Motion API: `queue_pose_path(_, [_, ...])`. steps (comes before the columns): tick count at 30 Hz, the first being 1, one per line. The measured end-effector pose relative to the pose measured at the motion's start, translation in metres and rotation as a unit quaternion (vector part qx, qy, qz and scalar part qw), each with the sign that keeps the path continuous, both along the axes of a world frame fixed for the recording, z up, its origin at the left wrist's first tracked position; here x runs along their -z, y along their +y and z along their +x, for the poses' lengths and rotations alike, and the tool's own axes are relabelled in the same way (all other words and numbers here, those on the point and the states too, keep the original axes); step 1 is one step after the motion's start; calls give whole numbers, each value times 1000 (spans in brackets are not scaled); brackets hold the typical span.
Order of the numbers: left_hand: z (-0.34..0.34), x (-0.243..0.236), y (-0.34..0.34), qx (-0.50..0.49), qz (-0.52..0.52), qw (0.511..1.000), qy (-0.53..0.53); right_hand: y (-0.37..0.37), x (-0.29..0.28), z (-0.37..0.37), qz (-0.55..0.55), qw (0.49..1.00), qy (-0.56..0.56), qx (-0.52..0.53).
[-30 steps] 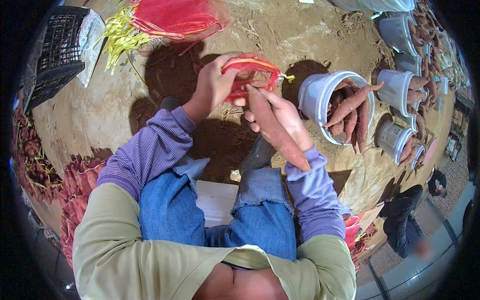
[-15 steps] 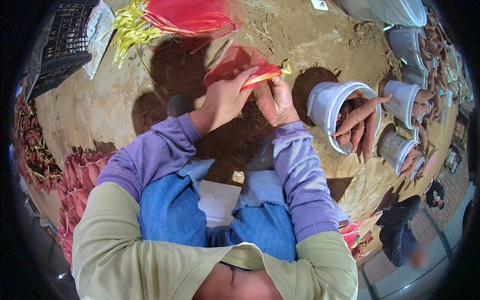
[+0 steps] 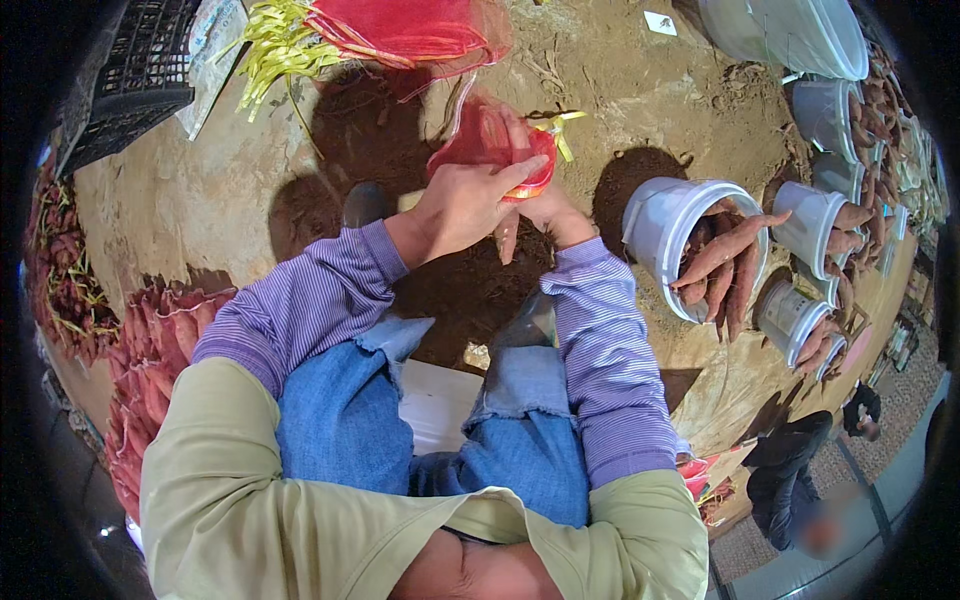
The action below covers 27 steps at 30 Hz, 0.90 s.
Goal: The person sits on the ground and repeatedly picks up sweet potatoes, places them into a red mesh bag, and ties the bag with a yellow plastic strip. The person then sets the tied bag aside and repeats the process with additional potatoes.
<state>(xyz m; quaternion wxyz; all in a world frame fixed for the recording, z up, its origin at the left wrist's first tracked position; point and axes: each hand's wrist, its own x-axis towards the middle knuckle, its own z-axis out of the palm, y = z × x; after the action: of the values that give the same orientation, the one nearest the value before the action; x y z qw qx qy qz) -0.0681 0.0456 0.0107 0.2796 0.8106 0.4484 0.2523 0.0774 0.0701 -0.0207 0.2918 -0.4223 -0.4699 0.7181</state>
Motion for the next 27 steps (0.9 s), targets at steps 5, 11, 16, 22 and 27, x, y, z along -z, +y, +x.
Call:
queue_pose_path(5, [3, 5, 3, -215, -246, 934, -145, -5, 7, -5, -37, 988, -123, 86])
queue_pose_path(11, [-1, 27, 13, -275, -239, 931, -36, -26, 3, -5, -69, 985, -45, 151])
queue_pose_path(16, [4, 11, 13, -254, -196, 943, -89, -31, -10, -5, 31, 973, -229, 21])
queue_pose_path(22, [3, 6, -4, -128, -91, 985, -66, -21, -23, -16, -52, 935, -337, -101])
queue_pose_path(27, [-5, 18, 15, -267, -144, 949, -82, -29, -15, 0, 151, 927, -339, 41])
